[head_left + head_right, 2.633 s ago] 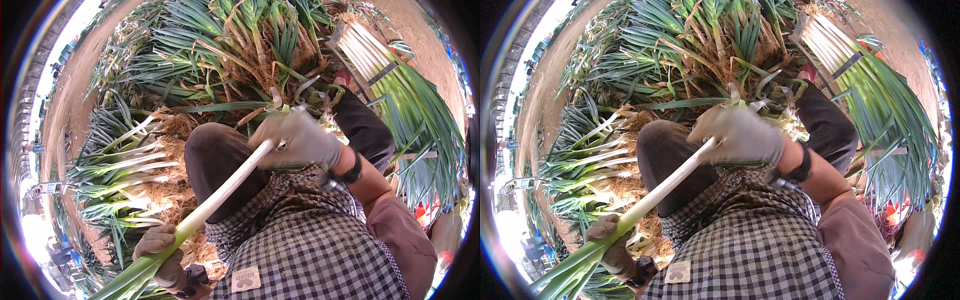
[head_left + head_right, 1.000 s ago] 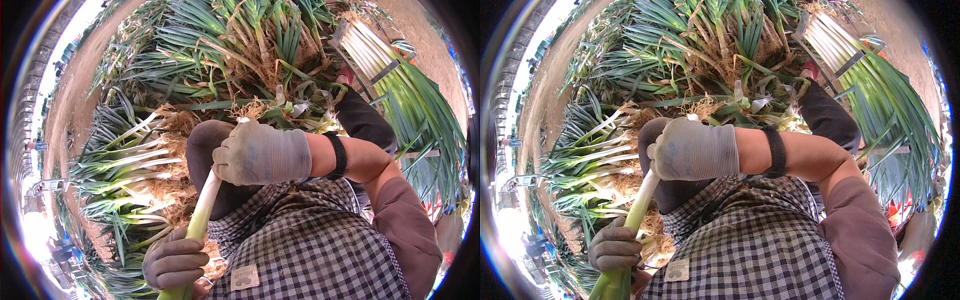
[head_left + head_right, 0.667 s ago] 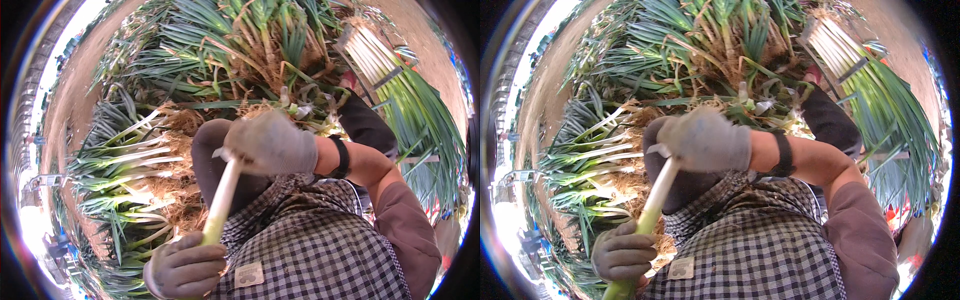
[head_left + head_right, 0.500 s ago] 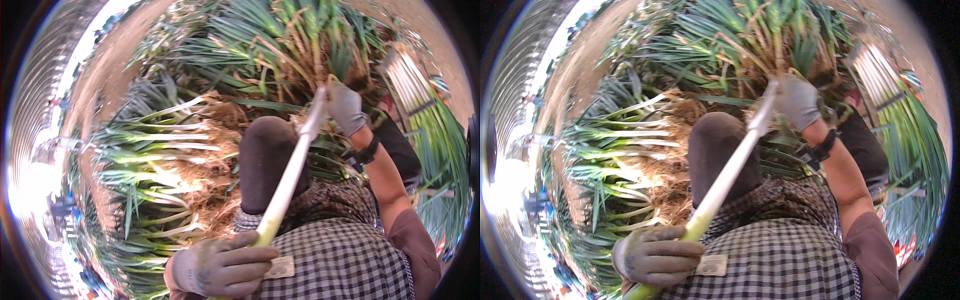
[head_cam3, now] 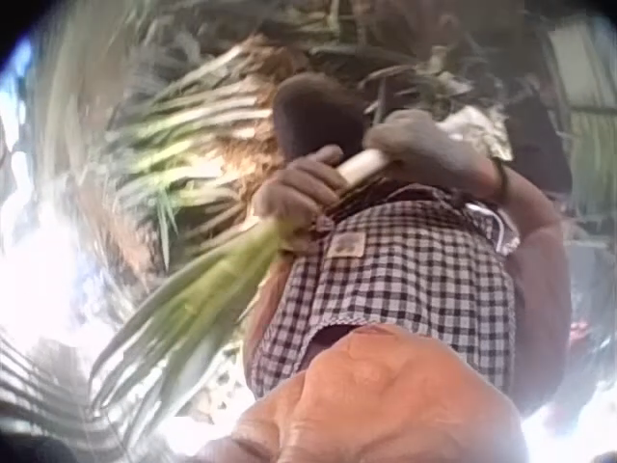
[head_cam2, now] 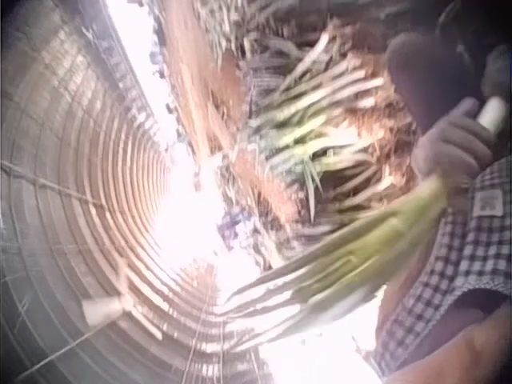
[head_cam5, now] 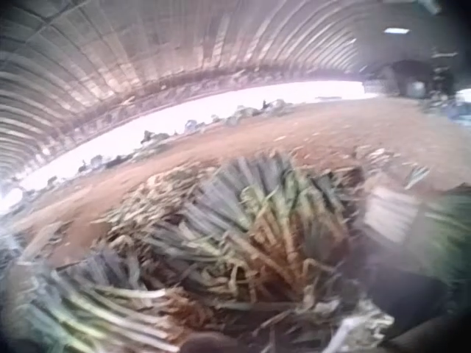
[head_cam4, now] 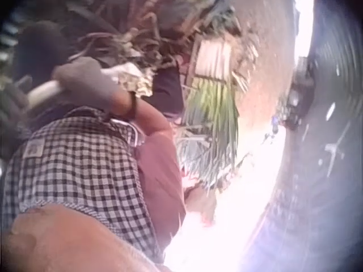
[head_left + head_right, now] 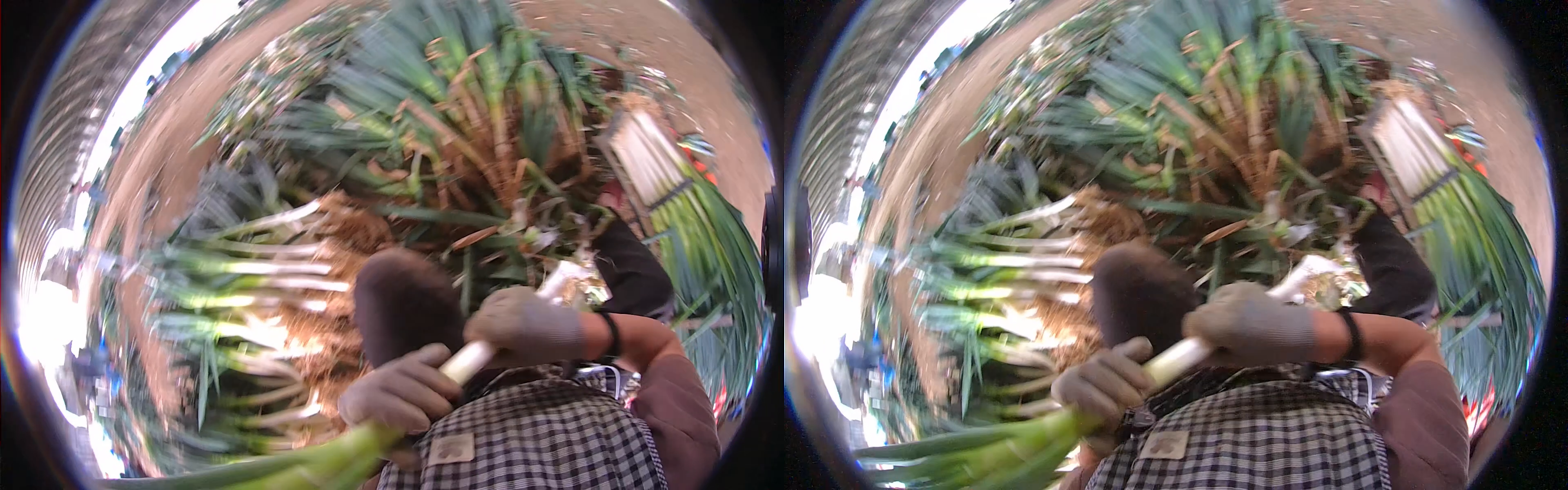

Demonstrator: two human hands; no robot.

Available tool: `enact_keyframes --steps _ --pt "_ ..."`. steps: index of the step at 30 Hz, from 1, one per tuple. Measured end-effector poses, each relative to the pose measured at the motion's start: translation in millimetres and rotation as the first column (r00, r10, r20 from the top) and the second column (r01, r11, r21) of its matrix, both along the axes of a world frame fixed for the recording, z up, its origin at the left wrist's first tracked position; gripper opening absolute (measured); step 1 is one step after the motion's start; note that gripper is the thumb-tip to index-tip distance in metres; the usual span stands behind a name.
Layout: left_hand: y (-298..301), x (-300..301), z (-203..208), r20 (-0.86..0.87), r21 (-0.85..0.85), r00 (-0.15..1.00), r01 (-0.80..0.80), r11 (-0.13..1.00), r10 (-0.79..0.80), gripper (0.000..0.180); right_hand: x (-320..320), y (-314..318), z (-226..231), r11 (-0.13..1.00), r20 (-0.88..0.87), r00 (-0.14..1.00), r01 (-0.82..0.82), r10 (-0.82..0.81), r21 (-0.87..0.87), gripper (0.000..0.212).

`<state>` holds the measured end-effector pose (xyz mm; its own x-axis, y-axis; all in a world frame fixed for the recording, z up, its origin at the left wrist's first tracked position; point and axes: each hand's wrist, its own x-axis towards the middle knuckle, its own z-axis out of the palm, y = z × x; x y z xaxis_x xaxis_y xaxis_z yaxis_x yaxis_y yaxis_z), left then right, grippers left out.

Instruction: Trimming roots and stripping the outer skin from harvested leeks.

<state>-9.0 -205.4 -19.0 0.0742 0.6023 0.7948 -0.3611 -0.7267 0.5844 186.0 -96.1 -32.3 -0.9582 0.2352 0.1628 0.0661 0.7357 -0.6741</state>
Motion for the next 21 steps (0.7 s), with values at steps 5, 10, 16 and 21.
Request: enact_keyframes --steps 5,10,16,21 --pt "29 4 -6 0.318 -0.353 0.874 -0.251 0.902 0.367 0.053 1 12 -45 0.978 0.095 0.978 0.195 -0.188 -0.077 0.025" --pt "72 -110 19 0.398 -0.487 0.781 -0.264 0.833 0.480 0.052 48 7 -63 0.920 0.255 0.951 0.248 -0.172 -0.303 0.032" --pt "102 -319 -27 0.613 -0.647 0.595 0.001 0.763 0.520 0.045 80 1 -26 0.936 0.267 0.927 0.312 -0.263 -0.161 0.032" --pt "83 -468 -102 0.261 -0.863 0.580 -0.219 0.456 0.772 0.041 115 77 -89 0.915 0.563 0.725 0.361 -0.396 0.179 0.027"
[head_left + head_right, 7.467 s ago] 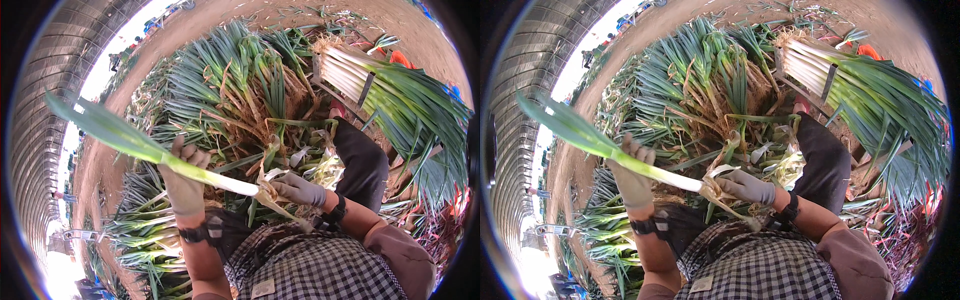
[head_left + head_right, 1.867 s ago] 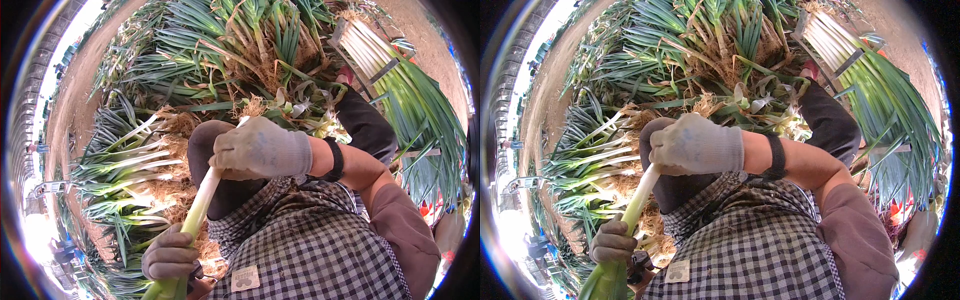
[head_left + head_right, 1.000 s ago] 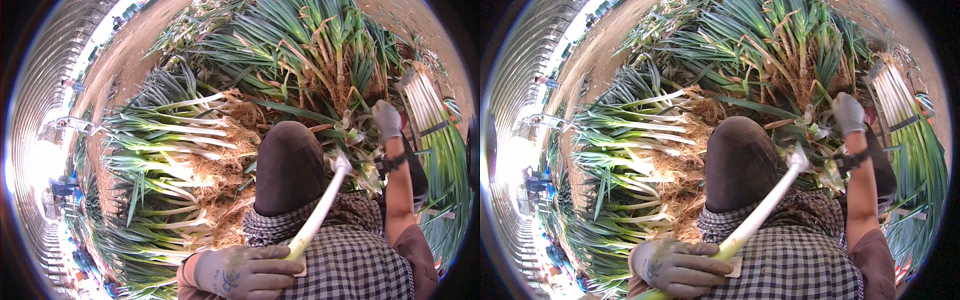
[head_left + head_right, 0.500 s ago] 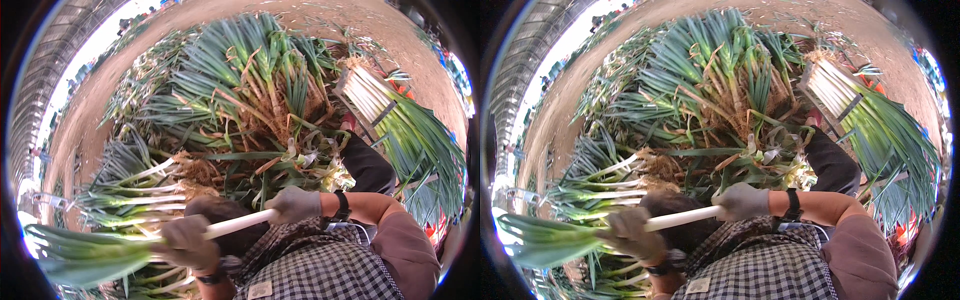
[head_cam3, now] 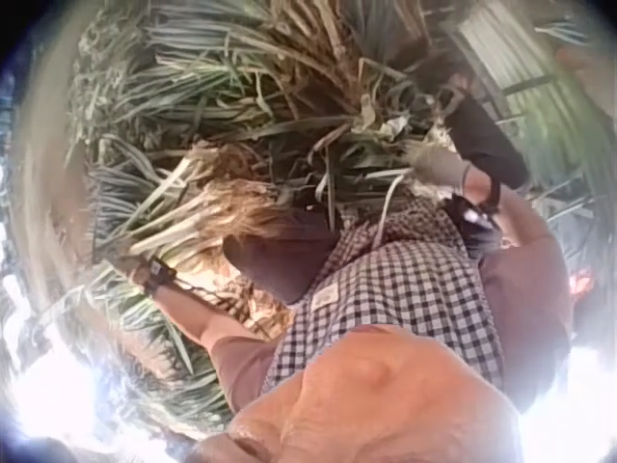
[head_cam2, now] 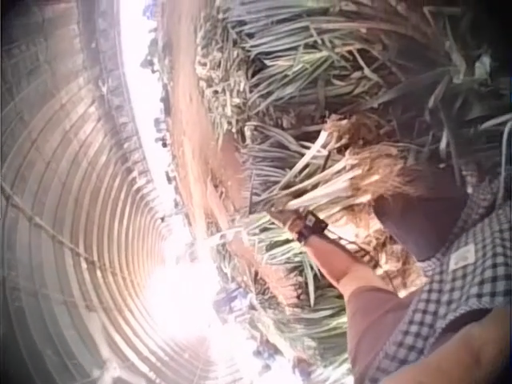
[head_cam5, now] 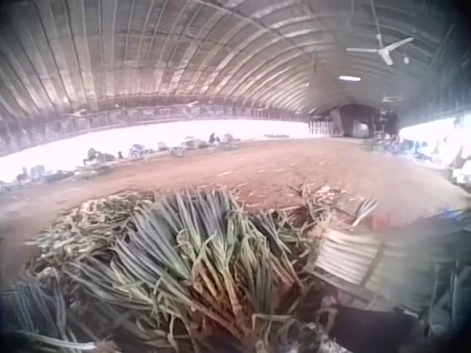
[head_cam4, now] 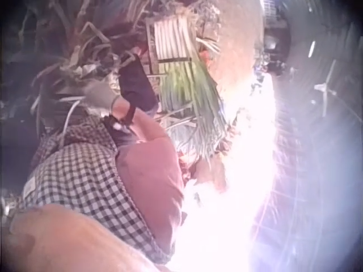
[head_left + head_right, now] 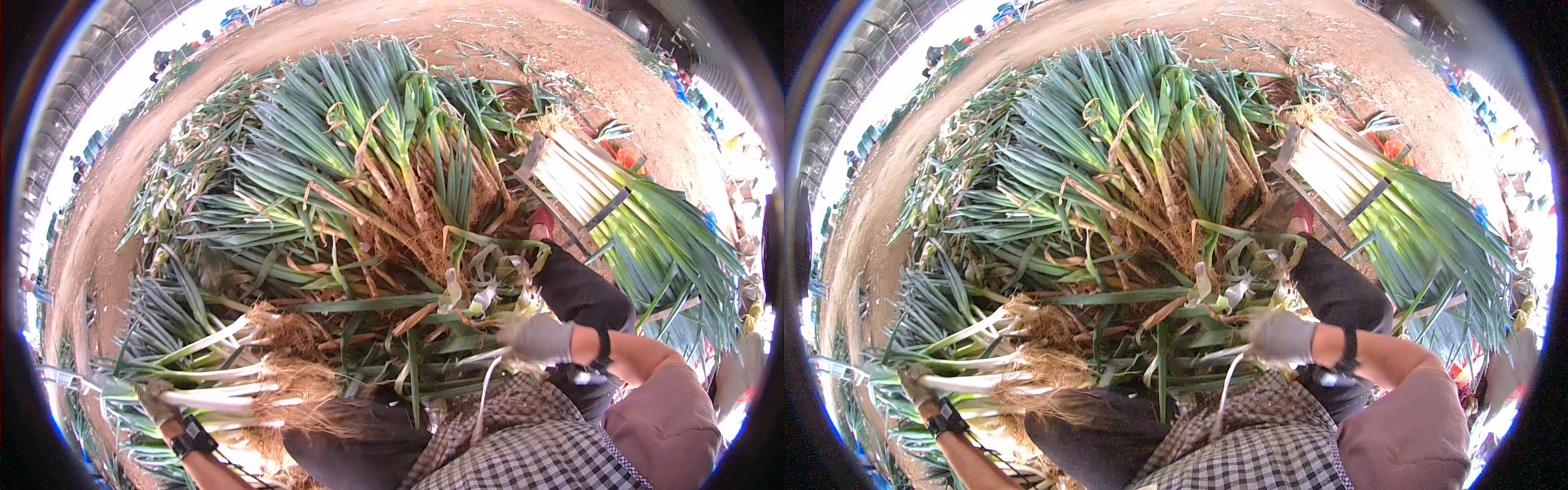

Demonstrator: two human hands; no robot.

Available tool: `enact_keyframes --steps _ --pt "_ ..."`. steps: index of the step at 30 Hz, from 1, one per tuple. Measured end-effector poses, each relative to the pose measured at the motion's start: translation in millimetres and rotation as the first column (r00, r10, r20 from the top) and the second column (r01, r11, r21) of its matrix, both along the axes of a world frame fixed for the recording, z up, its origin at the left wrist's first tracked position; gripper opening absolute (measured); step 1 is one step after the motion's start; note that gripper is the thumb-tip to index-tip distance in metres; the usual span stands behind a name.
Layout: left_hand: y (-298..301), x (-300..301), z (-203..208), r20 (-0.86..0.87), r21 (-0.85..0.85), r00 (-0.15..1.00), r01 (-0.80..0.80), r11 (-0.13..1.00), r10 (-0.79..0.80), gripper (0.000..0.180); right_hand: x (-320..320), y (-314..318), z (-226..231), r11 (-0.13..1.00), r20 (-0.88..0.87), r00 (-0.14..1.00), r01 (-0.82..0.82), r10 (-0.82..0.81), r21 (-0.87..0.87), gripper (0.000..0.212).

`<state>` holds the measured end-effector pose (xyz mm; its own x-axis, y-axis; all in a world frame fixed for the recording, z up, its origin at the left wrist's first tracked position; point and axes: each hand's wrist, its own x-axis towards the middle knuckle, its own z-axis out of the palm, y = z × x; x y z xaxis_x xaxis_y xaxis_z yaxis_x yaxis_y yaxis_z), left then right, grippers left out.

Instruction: Trimming roots and stripping the outer skin from harvested leeks.

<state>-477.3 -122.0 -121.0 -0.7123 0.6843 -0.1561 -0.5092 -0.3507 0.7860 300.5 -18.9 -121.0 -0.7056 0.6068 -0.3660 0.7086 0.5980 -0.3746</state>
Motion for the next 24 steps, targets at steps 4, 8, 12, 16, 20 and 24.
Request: enact_keyframes --steps 4,8,12,16,20,24 --pt "-58 -53 -29 -0.156 -0.465 0.958 -0.285 0.838 0.239 0.040 -32 117 -41 0.962 -0.317 0.925 0.253 -0.210 0.101 0.033" --pt "-43 -32 -59 -0.174 -0.621 0.944 -0.327 0.712 0.282 0.047 -79 241 -86 0.770 -0.366 0.741 0.631 -0.562 0.095 0.041" --pt "-95 -60 -35 -0.500 -0.561 0.834 -0.518 0.646 0.235 0.043 -137 329 -147 0.646 -0.156 0.670 0.742 -0.726 0.180 0.053" --pt "56 82 -55 -0.461 -0.512 0.887 -0.255 0.820 -0.012 0.031 -81 340 -120 0.608 -0.270 0.548 0.747 -0.792 -0.267 0.046" --pt "103 226 43 -0.584 -0.602 0.698 -0.029 0.798 -0.415 0.024 -93 266 -57 0.734 -0.521 0.521 0.541 -0.676 -0.411 0.029" --pt "156 355 90 -0.429 -0.736 0.445 0.332 0.590 -0.786 0.029 -83 140 1 0.802 -0.643 0.487 0.441 -0.591 -0.403 0.047"
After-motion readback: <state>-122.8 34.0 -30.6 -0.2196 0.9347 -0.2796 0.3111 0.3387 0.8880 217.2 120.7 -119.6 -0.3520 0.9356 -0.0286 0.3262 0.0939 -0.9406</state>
